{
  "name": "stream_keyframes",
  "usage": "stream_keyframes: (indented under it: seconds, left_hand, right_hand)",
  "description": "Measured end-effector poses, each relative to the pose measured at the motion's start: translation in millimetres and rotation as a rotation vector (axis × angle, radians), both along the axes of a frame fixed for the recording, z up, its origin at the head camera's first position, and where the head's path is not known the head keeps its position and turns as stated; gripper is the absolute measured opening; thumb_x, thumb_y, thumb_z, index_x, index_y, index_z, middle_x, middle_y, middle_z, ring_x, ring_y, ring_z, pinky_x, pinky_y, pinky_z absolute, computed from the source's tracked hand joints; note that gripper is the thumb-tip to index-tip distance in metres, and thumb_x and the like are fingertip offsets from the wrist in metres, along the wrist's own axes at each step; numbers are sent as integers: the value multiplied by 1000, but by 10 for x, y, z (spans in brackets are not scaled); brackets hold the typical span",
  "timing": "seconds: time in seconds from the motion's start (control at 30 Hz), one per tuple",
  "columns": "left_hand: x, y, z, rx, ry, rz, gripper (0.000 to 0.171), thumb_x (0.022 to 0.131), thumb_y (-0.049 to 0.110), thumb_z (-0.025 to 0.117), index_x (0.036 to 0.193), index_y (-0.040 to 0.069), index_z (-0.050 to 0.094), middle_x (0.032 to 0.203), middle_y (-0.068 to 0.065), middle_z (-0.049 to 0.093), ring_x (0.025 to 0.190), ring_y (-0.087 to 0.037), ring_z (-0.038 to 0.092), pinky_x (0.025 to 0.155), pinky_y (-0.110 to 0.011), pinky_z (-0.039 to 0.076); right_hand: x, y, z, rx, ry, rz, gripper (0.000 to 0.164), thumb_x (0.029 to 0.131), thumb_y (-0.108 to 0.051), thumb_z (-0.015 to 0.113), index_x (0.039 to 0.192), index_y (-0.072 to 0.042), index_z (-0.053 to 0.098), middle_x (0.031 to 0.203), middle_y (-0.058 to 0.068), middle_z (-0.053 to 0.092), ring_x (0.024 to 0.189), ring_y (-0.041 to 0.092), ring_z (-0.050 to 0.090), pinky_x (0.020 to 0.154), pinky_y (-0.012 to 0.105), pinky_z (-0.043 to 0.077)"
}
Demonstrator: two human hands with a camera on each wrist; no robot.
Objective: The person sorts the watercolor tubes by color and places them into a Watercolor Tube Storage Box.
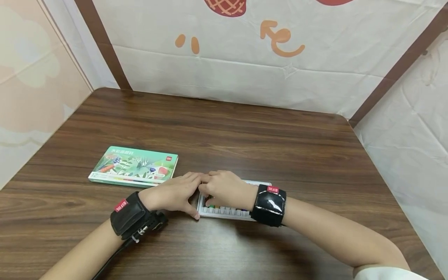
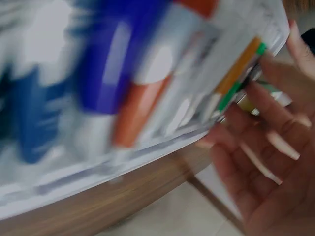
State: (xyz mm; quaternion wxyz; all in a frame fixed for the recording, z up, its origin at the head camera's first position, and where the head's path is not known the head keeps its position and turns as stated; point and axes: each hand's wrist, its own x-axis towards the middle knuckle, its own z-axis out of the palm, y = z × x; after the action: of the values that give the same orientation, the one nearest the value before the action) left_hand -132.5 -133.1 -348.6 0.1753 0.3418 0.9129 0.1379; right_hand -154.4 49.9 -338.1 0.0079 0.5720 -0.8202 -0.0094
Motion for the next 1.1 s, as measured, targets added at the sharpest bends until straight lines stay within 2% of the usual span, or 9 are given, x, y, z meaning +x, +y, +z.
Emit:
stream_keyframes:
  seconds: [0.13,0.23,0.3,0.37,0.5,0.63,0.87,0.97,1.1]
  left_hand:
    - [2,9,10,-13,-15,12,95,70,49,75,138,-1,30,137,-14,36,125,-27,32,99,-40,30]
    - [2,45,11,-18,-14,16,99,70,49,75,141,-1,27,139,-14,34,126,-26,31,101,-38,27]
    - [0,54,15,-23,-11,12,100,70,49,75,141,-2,26,140,-16,33,127,-27,30,102,-39,26]
    - [-2,48,19,-32,-7,8,103,70,50,74,142,-3,23,142,-17,29,129,-29,28,102,-39,25]
    - [13,8,37,-4,33,-16,103,72,50,72,142,-5,21,145,-19,23,131,-32,24,103,-40,25]
    - [91,-22,58,62,114,-57,85,79,46,68,138,-5,34,139,-17,32,126,-28,32,98,-38,32]
    - [269,63,22,116,237,-179,44,89,28,60,121,-2,55,121,-10,48,112,-21,46,88,-32,42]
    - [296,116,-7,137,299,-193,33,89,23,59,113,0,60,114,-8,51,105,-18,49,84,-30,44]
    - [304,170,-13,132,340,-161,25,89,23,60,104,3,64,107,-6,53,99,-17,50,82,-30,44]
  right_hand:
    - [-89,175,4,-140,-104,41,13,84,-24,67,93,-15,66,98,-2,59,86,11,53,76,25,45]
    - [-88,385,30,-254,-100,24,13,84,-12,66,97,-9,66,99,0,59,89,12,54,77,26,46]
    - [-29,498,28,-292,-87,-5,17,83,-10,67,99,-7,66,99,1,58,90,13,55,77,27,47]
    - [59,568,-5,-271,-61,-26,23,83,-13,67,105,-5,65,104,3,59,93,16,56,79,30,47]
    - [245,590,-111,-137,-24,-65,44,90,-32,58,123,-3,56,120,6,55,107,22,53,90,38,41]
    - [341,571,-170,-64,-8,-112,54,93,-44,49,130,-5,52,128,6,51,115,23,48,92,38,39]
    - [398,589,-208,-59,-4,-153,57,92,-46,47,131,-5,50,129,7,50,117,24,47,87,36,43]
    - [398,605,-223,-74,-23,-152,58,93,-47,45,132,-4,49,130,7,50,117,25,46,87,37,44]
    - [372,670,-205,-144,-113,-149,53,93,-42,48,131,-5,50,131,6,48,119,20,45,88,35,42]
